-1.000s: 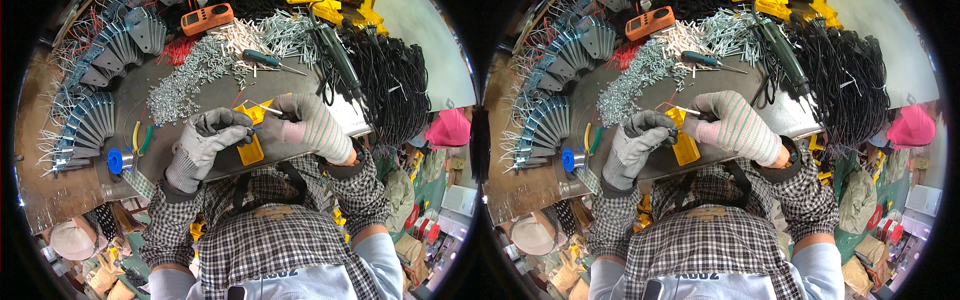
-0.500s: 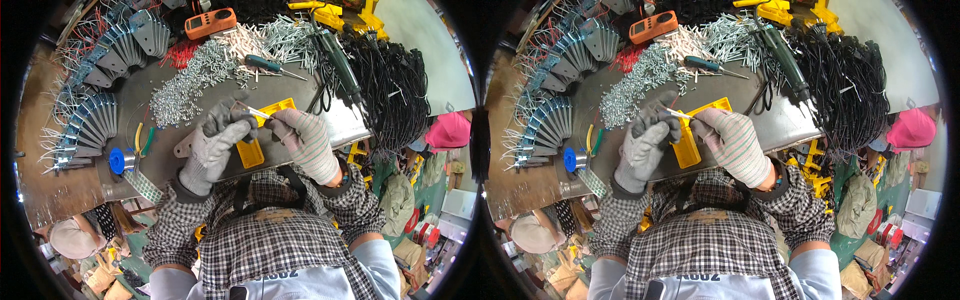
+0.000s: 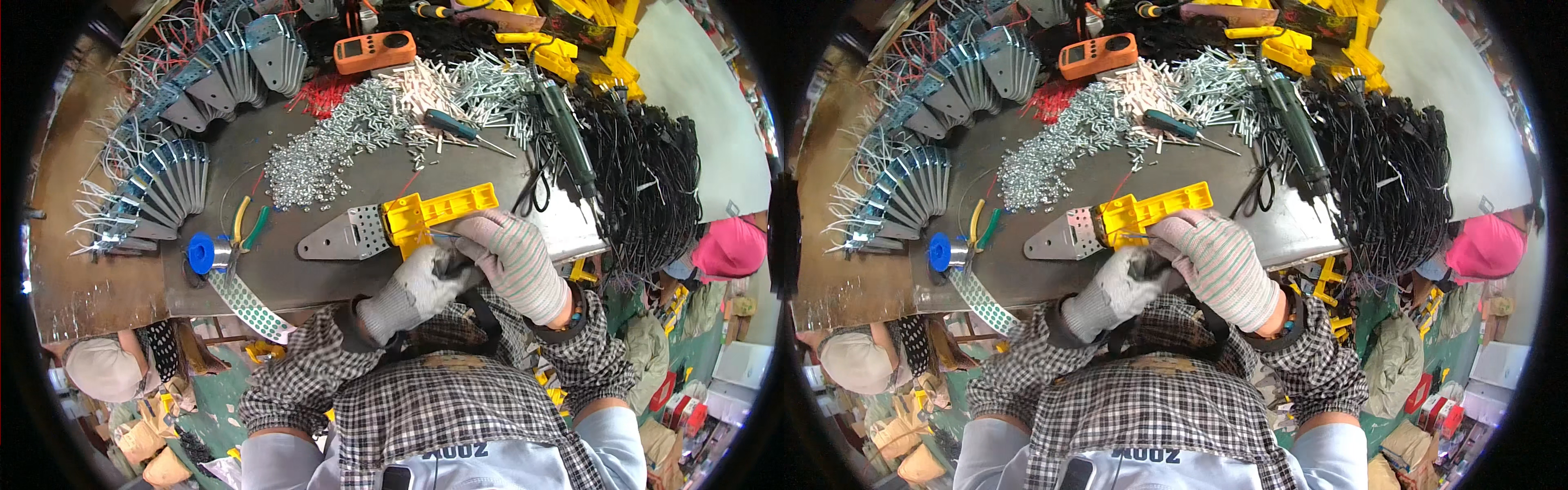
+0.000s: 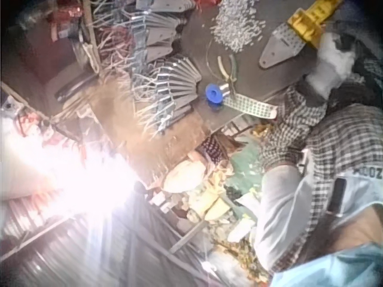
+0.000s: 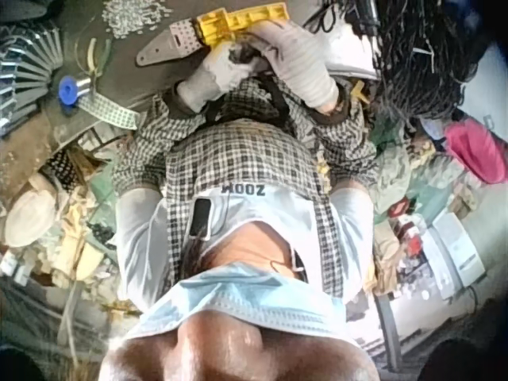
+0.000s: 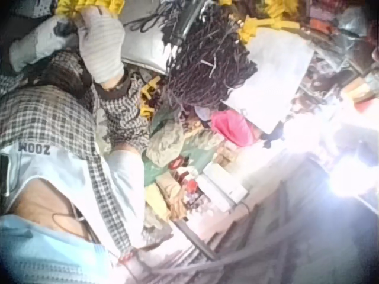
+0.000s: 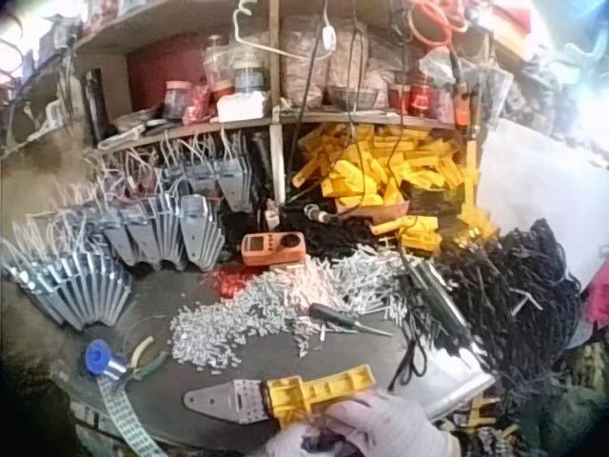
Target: The person assembles electrical wires and metal brackets into yellow plastic housings using an electric screwdriver to secure screws and a soldering iron to connect solder wire.
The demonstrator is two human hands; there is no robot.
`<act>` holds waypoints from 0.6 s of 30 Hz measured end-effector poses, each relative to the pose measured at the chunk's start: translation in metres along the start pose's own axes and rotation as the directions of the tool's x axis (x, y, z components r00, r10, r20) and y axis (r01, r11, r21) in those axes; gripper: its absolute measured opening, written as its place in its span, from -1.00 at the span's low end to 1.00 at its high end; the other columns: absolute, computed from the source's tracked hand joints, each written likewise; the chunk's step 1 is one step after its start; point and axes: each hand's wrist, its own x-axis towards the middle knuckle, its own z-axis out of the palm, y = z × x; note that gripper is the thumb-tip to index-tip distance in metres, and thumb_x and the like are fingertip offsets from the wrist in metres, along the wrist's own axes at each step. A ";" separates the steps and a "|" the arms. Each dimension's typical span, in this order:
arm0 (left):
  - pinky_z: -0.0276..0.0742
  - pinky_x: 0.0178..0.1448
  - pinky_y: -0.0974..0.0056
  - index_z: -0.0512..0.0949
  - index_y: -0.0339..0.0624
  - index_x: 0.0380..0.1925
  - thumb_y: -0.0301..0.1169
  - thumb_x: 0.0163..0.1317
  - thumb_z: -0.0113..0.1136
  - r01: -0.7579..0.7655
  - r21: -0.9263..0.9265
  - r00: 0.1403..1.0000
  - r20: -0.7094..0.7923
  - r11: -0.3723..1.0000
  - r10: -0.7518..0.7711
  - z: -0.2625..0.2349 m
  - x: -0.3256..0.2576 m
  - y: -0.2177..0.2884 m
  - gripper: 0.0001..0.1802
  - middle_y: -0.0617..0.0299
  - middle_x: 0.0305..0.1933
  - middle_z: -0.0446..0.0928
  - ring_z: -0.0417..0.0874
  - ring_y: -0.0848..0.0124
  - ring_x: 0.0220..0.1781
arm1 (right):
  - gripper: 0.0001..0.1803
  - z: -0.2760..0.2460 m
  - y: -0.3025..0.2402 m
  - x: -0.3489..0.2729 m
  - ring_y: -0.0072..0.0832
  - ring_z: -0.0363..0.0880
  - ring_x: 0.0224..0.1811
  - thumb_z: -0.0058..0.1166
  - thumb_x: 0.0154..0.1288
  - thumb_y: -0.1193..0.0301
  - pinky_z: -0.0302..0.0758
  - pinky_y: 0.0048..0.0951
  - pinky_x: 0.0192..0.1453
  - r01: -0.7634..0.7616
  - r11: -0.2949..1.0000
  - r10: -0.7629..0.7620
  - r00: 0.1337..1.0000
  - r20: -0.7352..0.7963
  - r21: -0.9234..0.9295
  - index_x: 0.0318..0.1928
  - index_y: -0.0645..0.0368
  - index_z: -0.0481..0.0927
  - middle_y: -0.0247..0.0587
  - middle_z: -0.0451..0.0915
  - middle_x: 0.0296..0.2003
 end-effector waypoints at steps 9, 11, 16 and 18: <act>0.55 0.01 0.00 0.61 -0.11 -0.46 -0.34 0.06 0.18 -0.523 0.850 0.730 0.484 -0.063 0.483 -0.072 0.011 0.044 -0.88 0.16 -0.08 0.57 0.61 0.27 -0.04 | -0.84 -0.005 -0.004 0.006 -0.24 0.60 -0.36 0.06 0.15 0.44 0.53 -0.24 -0.31 0.197 0.943 -0.122 0.954 0.274 -0.267 -0.21 0.07 0.50 -0.21 0.55 -0.40; 0.53 0.05 0.03 0.62 -0.11 -0.42 -0.42 0.10 0.17 -0.245 0.965 0.826 0.260 -0.097 0.501 -0.120 0.010 0.047 -0.92 0.14 -0.04 0.57 0.59 0.18 0.00 | -0.87 -0.015 0.015 -0.010 -0.23 0.61 -0.37 0.03 0.15 0.51 0.53 -0.25 -0.33 0.037 0.982 -0.011 0.990 0.142 -0.183 -0.25 0.13 0.54 -0.17 0.57 -0.42; 0.55 -0.01 0.12 0.61 -0.06 -0.17 -0.42 0.17 0.24 0.395 0.906 0.813 -0.423 0.154 0.400 -0.232 0.084 0.048 -0.80 0.11 -0.11 0.61 0.65 0.12 -0.10 | -0.87 -0.020 0.011 0.001 -0.24 0.61 -0.49 0.06 0.27 0.53 0.50 -0.33 -0.39 -0.278 0.956 0.271 0.958 0.090 0.091 -0.20 0.26 0.61 -0.05 0.56 -0.53; 0.57 -0.07 0.14 0.63 -0.07 -0.19 -0.34 0.18 0.28 0.480 0.849 0.751 -0.528 0.221 0.397 -0.265 0.123 0.046 -0.80 0.13 -0.21 0.66 0.69 0.13 -0.14 | -0.86 -0.008 0.010 0.006 -0.39 0.59 -0.56 0.04 0.35 0.49 0.48 -0.44 -0.43 -0.222 0.967 0.215 0.974 0.072 0.124 -0.21 0.30 0.61 -0.14 0.55 -0.59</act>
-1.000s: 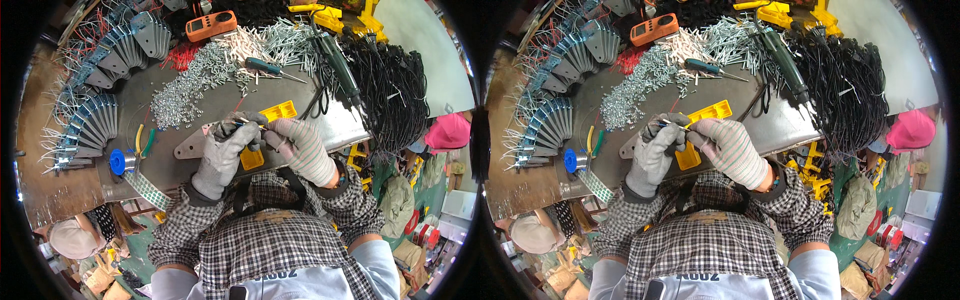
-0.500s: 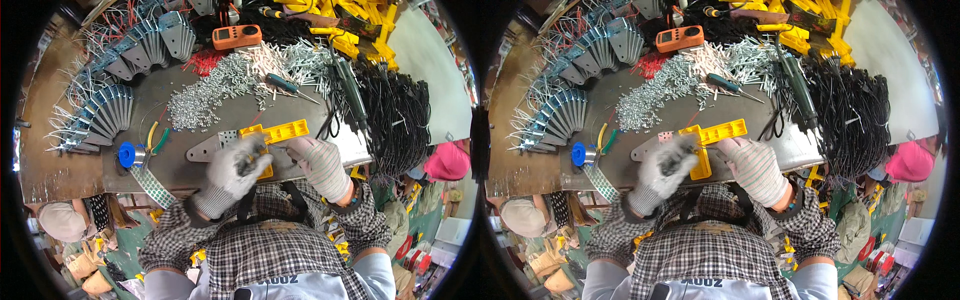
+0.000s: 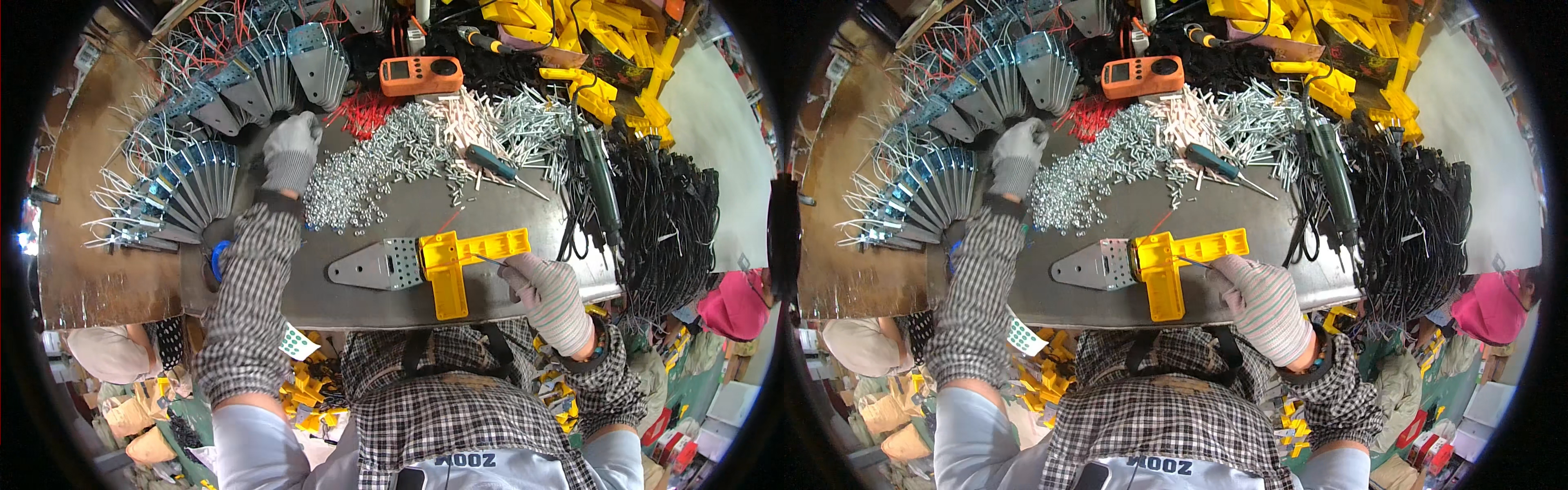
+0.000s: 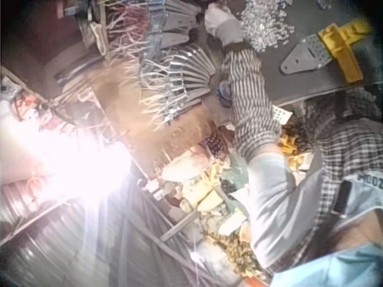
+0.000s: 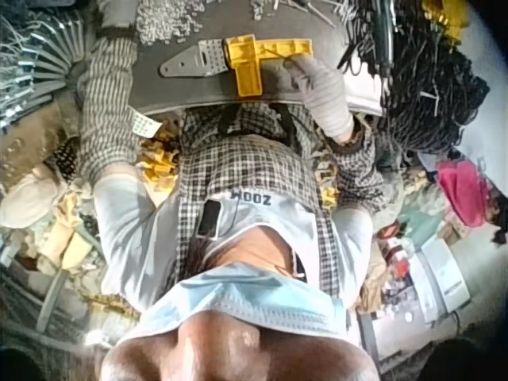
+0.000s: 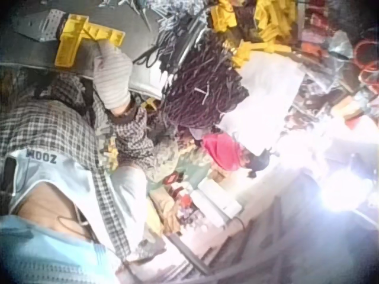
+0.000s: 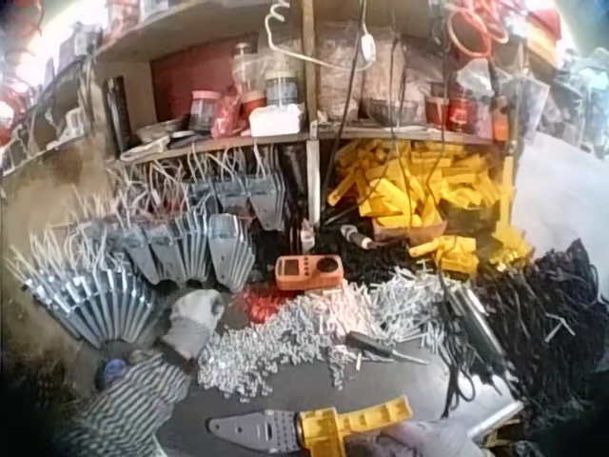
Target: The person assembles electrical wires and metal brackets into yellow plastic housings using an electric screwdriver to secure screws and a soldering iron to connect solder wire.
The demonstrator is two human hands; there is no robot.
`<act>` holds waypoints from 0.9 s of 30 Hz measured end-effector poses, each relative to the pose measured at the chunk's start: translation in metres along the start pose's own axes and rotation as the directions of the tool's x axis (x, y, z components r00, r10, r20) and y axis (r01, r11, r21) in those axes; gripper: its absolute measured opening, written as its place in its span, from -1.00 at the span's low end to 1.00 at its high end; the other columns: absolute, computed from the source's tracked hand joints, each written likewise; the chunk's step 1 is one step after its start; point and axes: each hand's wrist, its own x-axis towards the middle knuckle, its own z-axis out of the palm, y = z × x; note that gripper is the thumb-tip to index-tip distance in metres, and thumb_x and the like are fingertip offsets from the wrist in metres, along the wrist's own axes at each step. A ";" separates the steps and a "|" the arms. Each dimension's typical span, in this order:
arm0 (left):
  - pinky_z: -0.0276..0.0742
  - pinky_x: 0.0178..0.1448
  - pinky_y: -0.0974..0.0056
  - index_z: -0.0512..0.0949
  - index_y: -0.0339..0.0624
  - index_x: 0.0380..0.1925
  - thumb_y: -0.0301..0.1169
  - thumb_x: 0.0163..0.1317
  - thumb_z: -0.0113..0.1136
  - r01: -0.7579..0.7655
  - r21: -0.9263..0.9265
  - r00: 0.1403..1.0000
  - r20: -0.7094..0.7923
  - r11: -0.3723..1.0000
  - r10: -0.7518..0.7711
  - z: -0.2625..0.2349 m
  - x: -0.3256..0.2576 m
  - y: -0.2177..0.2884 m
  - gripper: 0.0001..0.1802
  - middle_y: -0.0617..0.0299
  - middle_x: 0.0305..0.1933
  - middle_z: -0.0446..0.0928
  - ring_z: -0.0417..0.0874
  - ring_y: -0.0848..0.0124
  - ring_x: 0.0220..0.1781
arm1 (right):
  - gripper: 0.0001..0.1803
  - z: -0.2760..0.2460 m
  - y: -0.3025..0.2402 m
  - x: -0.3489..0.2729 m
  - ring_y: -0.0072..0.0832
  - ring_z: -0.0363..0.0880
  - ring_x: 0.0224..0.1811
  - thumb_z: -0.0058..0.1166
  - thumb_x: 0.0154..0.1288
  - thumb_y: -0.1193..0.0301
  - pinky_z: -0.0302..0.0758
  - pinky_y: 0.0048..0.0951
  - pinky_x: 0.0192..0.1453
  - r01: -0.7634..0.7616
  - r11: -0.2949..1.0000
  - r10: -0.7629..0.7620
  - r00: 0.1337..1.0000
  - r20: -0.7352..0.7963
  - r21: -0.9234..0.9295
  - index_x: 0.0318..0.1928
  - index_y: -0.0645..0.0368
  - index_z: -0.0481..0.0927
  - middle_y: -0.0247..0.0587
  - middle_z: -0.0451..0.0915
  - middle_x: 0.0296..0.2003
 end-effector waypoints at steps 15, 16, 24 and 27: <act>0.56 -0.20 0.26 0.51 -0.13 -0.06 -0.45 0.21 0.25 0.083 -0.415 0.996 0.005 0.906 -0.089 -0.021 -0.044 0.018 -0.71 0.21 -0.38 0.58 0.65 0.37 -0.32 | -0.70 -0.010 -0.014 0.049 -0.78 0.26 -0.51 0.12 0.36 0.27 0.23 -0.65 -0.52 -0.370 0.665 0.360 0.920 0.155 0.648 -0.10 0.28 0.59 -0.52 0.38 -0.50; 0.53 -0.19 0.34 0.48 -0.18 0.01 -0.52 0.18 0.26 0.069 -0.711 0.998 0.046 0.700 -0.052 -0.015 -0.058 0.024 -0.63 0.26 -0.39 0.55 0.61 0.46 -0.32 | -0.69 -0.007 -0.011 0.054 -0.78 0.29 -0.48 0.15 0.33 0.27 0.25 -0.65 -0.51 -0.399 0.636 0.390 0.905 0.171 0.661 -0.10 0.28 0.59 -0.52 0.42 -0.49; 0.50 -0.06 0.46 0.35 -0.28 0.20 -0.67 0.15 0.22 0.052 -0.982 0.970 0.093 0.183 0.226 -0.037 -0.179 0.146 -0.43 0.32 -0.31 0.51 0.54 0.56 -0.24 | -0.79 0.014 -0.016 0.054 -0.82 0.38 -0.41 0.25 0.24 0.41 0.32 -0.68 -0.45 -0.093 0.658 0.179 0.983 -0.036 0.747 -0.18 0.29 0.66 -0.52 0.54 -0.46; 0.52 -0.05 0.45 0.40 -0.31 0.15 -0.67 0.13 0.27 0.151 -0.981 0.944 0.179 0.120 0.278 -0.039 -0.184 0.159 -0.46 0.29 -0.31 0.55 0.57 0.56 -0.20 | -0.79 0.000 -0.018 0.042 -0.86 0.32 -0.47 0.27 0.23 0.41 0.24 -0.71 -0.47 -0.249 0.703 0.326 0.945 0.009 0.667 -0.18 0.27 0.67 -0.56 0.52 -0.51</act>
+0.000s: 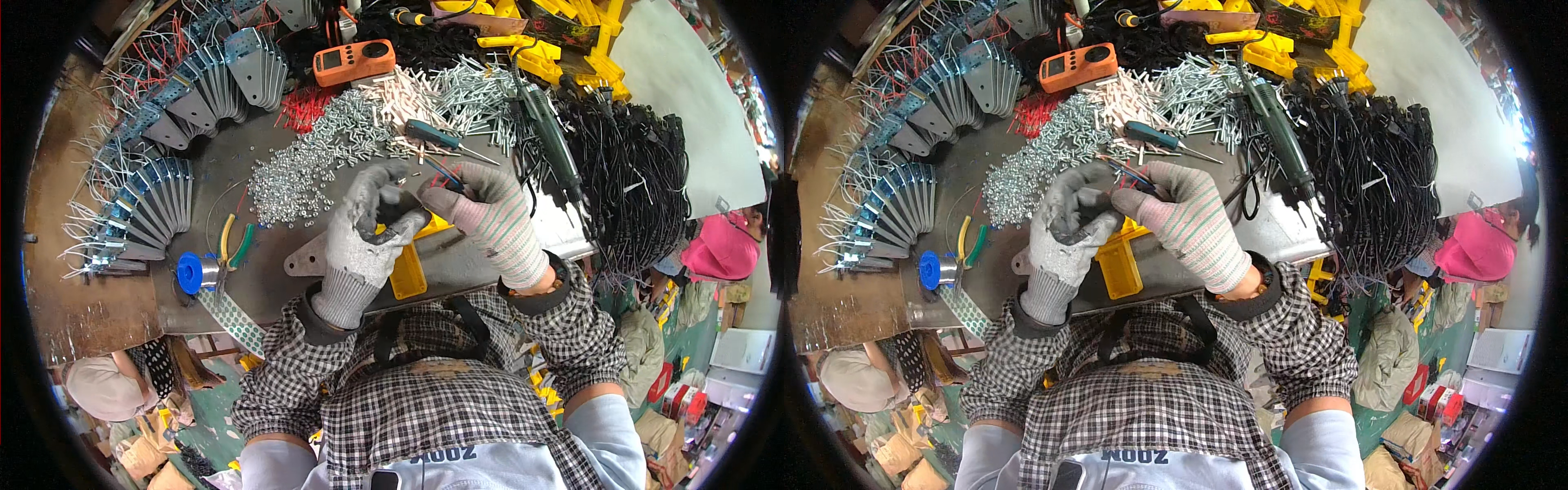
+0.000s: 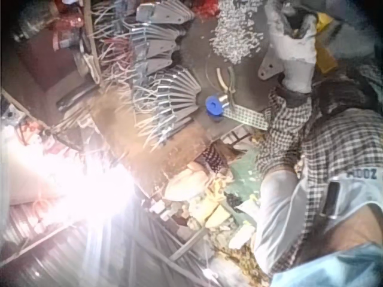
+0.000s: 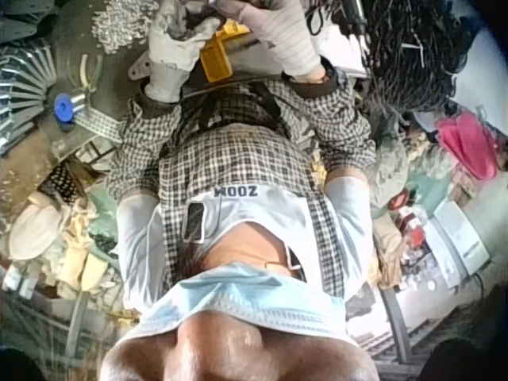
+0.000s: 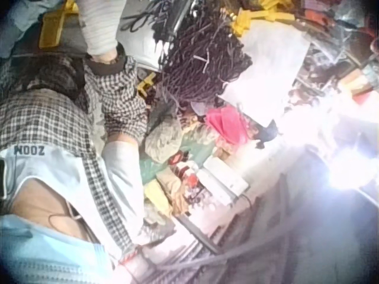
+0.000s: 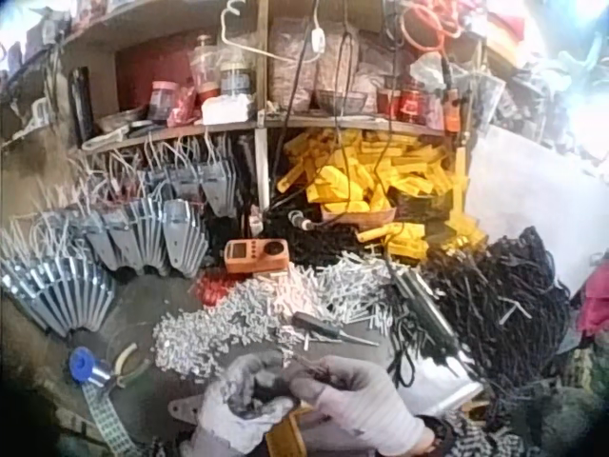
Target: The person assembles electrical wires and metal brackets into yellow plastic housings using an electric screwdriver to secure screws and a soldering iron to connect solder wire.
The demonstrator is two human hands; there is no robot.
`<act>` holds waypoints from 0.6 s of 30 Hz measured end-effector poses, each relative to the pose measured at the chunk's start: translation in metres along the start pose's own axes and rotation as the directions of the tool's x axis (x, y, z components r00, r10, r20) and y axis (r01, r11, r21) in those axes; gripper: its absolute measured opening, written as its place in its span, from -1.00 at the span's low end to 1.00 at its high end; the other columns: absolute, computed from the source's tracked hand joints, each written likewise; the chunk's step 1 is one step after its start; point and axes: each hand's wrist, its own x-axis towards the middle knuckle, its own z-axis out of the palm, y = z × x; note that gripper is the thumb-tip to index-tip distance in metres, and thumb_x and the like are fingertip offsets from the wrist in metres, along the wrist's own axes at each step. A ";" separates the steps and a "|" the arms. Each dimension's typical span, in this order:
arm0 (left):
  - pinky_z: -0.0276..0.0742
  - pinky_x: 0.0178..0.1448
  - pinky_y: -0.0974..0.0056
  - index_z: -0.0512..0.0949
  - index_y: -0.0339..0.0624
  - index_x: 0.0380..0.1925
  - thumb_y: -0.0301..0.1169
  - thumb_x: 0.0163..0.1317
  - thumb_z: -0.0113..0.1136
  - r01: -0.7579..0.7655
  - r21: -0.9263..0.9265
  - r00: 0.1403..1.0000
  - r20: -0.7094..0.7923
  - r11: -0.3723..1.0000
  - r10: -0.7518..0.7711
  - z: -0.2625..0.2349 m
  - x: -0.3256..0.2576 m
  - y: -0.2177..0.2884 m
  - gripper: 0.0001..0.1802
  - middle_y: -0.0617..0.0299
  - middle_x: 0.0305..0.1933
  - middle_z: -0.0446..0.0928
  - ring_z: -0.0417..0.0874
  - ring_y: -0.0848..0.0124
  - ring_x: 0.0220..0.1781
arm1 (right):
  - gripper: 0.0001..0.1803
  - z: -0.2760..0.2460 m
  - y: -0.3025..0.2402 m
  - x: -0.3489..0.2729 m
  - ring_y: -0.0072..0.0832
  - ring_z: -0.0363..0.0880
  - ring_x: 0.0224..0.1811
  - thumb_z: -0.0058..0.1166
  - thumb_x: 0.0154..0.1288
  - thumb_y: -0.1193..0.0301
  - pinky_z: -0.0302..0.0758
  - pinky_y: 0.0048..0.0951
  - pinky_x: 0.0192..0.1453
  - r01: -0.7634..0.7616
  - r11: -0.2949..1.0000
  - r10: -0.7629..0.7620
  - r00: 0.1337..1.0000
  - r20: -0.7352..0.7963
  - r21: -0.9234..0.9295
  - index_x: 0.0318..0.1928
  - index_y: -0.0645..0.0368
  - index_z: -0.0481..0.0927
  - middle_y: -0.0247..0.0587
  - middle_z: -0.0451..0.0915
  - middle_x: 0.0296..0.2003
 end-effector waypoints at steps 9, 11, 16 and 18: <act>0.56 -0.09 0.37 0.50 -0.23 -0.14 -0.43 0.34 0.19 0.075 -0.572 0.993 -0.035 0.817 -0.116 0.019 -0.041 -0.025 -0.84 0.26 -0.23 0.58 0.61 0.50 -0.23 | -0.86 0.011 0.005 -0.032 -0.81 0.37 -0.48 0.26 0.20 0.43 0.30 -0.68 -0.42 0.082 0.997 -0.083 0.983 -0.161 -0.016 -0.28 0.24 0.68 -0.49 0.53 -0.53; 0.55 -0.14 0.38 0.49 -0.18 -0.22 -0.39 0.37 0.16 0.092 -0.533 0.995 0.011 0.841 -0.102 0.013 -0.047 -0.018 -0.89 0.27 -0.29 0.58 0.60 0.50 -0.28 | -0.87 0.005 -0.005 -0.042 -0.75 0.45 -0.45 0.21 0.19 0.46 0.38 -0.64 -0.36 0.073 0.992 -0.095 0.970 -0.224 -0.102 -0.30 0.27 0.66 -0.40 0.58 -0.50; 0.56 -0.24 0.44 0.53 -0.28 -0.16 -0.44 0.33 0.21 0.315 -0.150 0.945 0.140 0.937 -0.295 -0.015 -0.055 -0.002 -0.84 0.28 -0.29 0.61 0.63 0.53 -0.31 | -0.87 -0.004 -0.006 -0.050 -0.72 0.48 -0.43 0.17 0.19 0.50 0.46 -0.61 -0.32 0.087 0.976 -0.102 0.993 -0.065 -0.198 -0.27 0.30 0.65 -0.38 0.60 -0.48; 0.56 -0.30 0.45 0.55 -0.31 -0.19 -0.48 0.32 0.20 0.198 -0.006 0.980 -0.003 0.980 -0.198 -0.029 -0.045 -0.003 -0.87 0.27 -0.27 0.61 0.64 0.55 -0.32 | -0.87 -0.008 -0.015 -0.044 -0.73 0.51 -0.44 0.18 0.18 0.49 0.45 -0.58 -0.34 0.095 0.984 -0.115 0.985 -0.126 -0.153 -0.28 0.29 0.66 -0.31 0.58 -0.53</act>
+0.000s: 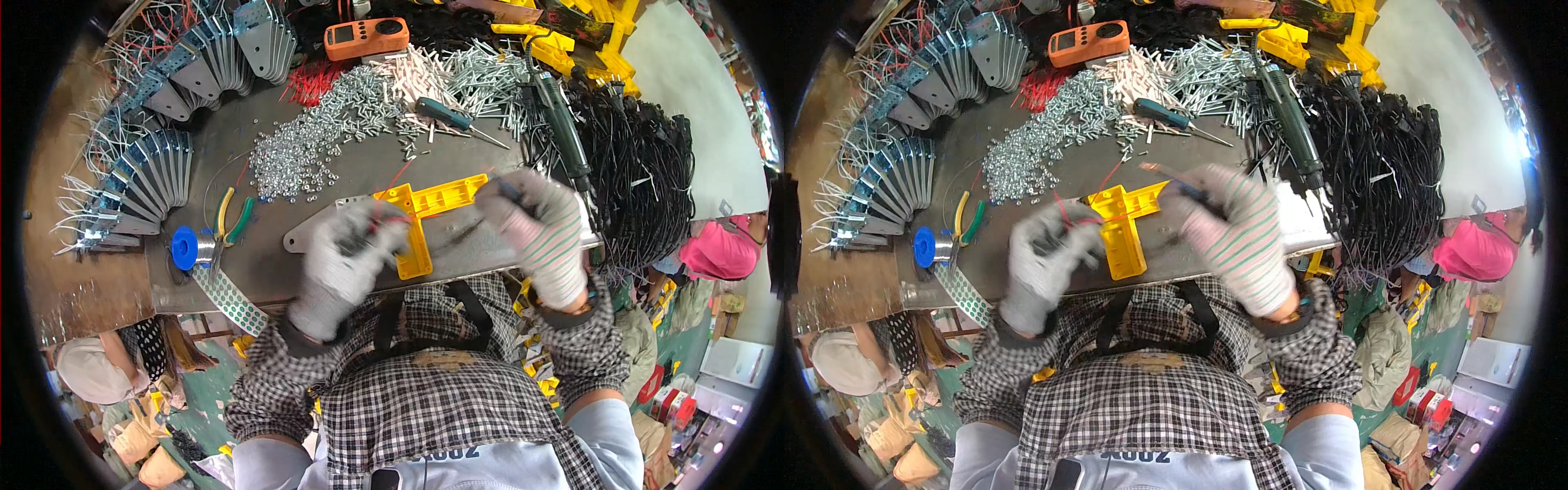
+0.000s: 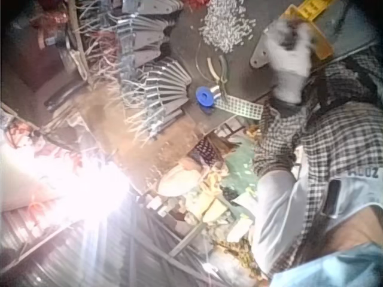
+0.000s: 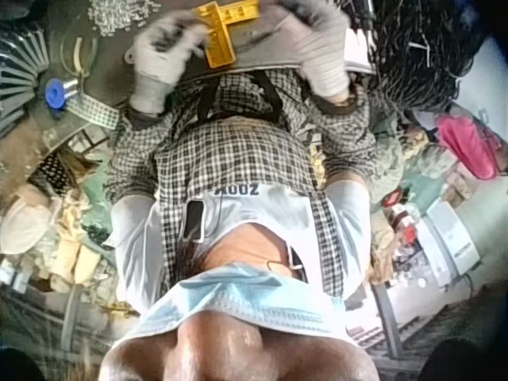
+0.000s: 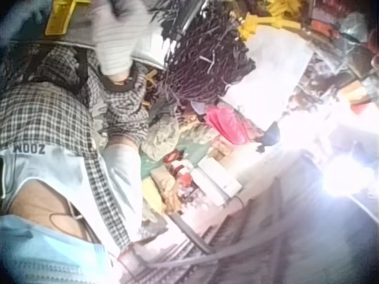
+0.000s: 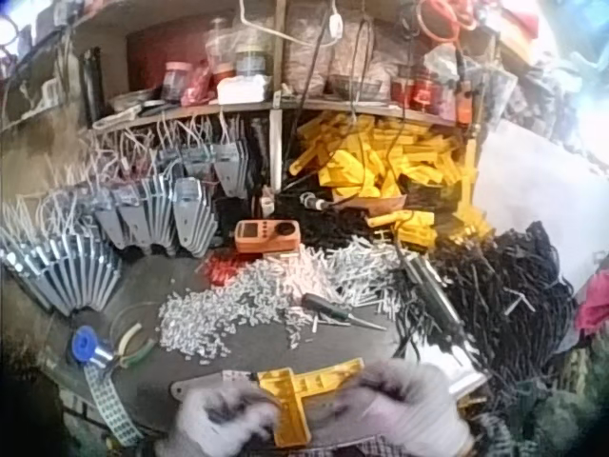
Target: The person assembles electrical wires and metal brackets into yellow plastic housings using an electric screwdriver to secure screws and a soldering iron to connect solder wire.
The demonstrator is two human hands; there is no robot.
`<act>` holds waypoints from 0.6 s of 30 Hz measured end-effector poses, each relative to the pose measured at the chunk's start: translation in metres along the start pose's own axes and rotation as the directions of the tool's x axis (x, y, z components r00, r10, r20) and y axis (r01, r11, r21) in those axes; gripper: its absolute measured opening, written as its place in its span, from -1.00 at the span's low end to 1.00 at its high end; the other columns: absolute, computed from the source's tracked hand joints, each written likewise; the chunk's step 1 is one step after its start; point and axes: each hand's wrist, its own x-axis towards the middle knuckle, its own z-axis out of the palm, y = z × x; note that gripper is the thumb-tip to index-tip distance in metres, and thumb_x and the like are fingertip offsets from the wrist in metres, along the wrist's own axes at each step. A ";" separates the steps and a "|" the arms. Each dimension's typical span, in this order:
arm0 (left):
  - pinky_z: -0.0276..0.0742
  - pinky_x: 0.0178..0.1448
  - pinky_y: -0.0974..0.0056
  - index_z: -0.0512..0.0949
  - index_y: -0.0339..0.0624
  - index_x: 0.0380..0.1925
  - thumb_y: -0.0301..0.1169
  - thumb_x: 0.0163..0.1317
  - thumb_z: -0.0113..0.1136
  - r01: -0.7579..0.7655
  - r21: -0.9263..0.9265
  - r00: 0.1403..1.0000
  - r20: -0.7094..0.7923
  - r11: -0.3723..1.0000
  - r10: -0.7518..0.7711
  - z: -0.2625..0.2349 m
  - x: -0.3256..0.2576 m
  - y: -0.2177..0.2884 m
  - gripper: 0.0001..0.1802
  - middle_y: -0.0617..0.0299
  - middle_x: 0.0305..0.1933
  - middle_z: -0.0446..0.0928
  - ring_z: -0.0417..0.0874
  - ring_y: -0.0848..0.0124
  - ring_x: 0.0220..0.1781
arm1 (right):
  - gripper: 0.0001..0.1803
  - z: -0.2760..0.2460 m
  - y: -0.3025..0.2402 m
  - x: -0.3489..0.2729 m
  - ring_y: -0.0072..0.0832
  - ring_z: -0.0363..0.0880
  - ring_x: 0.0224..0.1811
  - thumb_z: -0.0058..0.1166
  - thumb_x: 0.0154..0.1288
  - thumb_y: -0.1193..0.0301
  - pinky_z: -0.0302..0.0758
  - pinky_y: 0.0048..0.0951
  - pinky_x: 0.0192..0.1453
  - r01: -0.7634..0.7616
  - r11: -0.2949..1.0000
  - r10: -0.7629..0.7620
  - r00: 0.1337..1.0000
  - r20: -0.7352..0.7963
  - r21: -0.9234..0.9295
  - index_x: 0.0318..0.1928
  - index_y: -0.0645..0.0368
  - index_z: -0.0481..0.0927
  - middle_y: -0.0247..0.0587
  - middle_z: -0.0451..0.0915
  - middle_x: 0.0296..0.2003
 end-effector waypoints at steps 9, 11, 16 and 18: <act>0.48 -0.46 0.53 0.64 -0.30 -0.19 -0.38 0.29 0.28 0.039 0.088 0.997 -0.067 0.995 -0.033 -0.046 0.038 0.000 -0.79 0.19 -0.42 0.66 0.62 0.57 -0.51 | -0.74 0.029 0.032 0.089 -0.07 0.65 -0.25 0.23 0.13 0.33 0.56 -0.15 -0.15 0.422 0.525 -0.126 0.898 0.423 -0.739 -0.15 0.10 0.65 0.01 0.65 -0.39; 0.47 -0.45 0.55 0.64 -0.31 -0.20 -0.41 0.28 0.28 -0.074 0.128 0.993 -0.087 0.989 0.086 -0.049 0.042 -0.016 -0.81 0.19 -0.40 0.66 0.62 0.59 -0.48 | -0.77 0.031 0.043 0.096 -0.08 0.65 -0.25 0.23 0.12 0.35 0.56 -0.16 -0.14 0.423 0.528 -0.046 0.880 0.473 -0.736 -0.18 0.11 0.66 0.01 0.65 -0.39; 0.55 -0.15 0.43 0.63 -0.36 -0.19 -0.47 0.24 0.30 -0.339 0.597 0.906 -0.001 0.727 0.424 -0.056 0.049 -0.024 -0.80 0.19 -0.24 0.64 0.64 0.47 -0.28 | -0.83 0.025 0.034 0.065 -0.11 0.59 -0.18 0.20 0.04 0.54 0.52 -0.25 -0.11 0.368 0.798 -0.155 0.891 0.427 -0.478 -0.28 0.19 0.66 -0.07 0.59 -0.23; 0.55 -0.04 0.36 0.63 -0.33 -0.18 -0.47 0.20 0.32 -0.275 0.647 0.939 0.023 0.712 0.343 -0.052 0.050 -0.017 -0.78 0.19 -0.18 0.62 0.65 0.40 -0.19 | -0.83 0.027 0.031 0.052 -0.11 0.59 -0.16 0.22 0.02 0.55 0.53 -0.26 -0.11 0.409 0.763 -0.214 0.890 0.401 -0.501 -0.30 0.18 0.65 -0.08 0.58 -0.17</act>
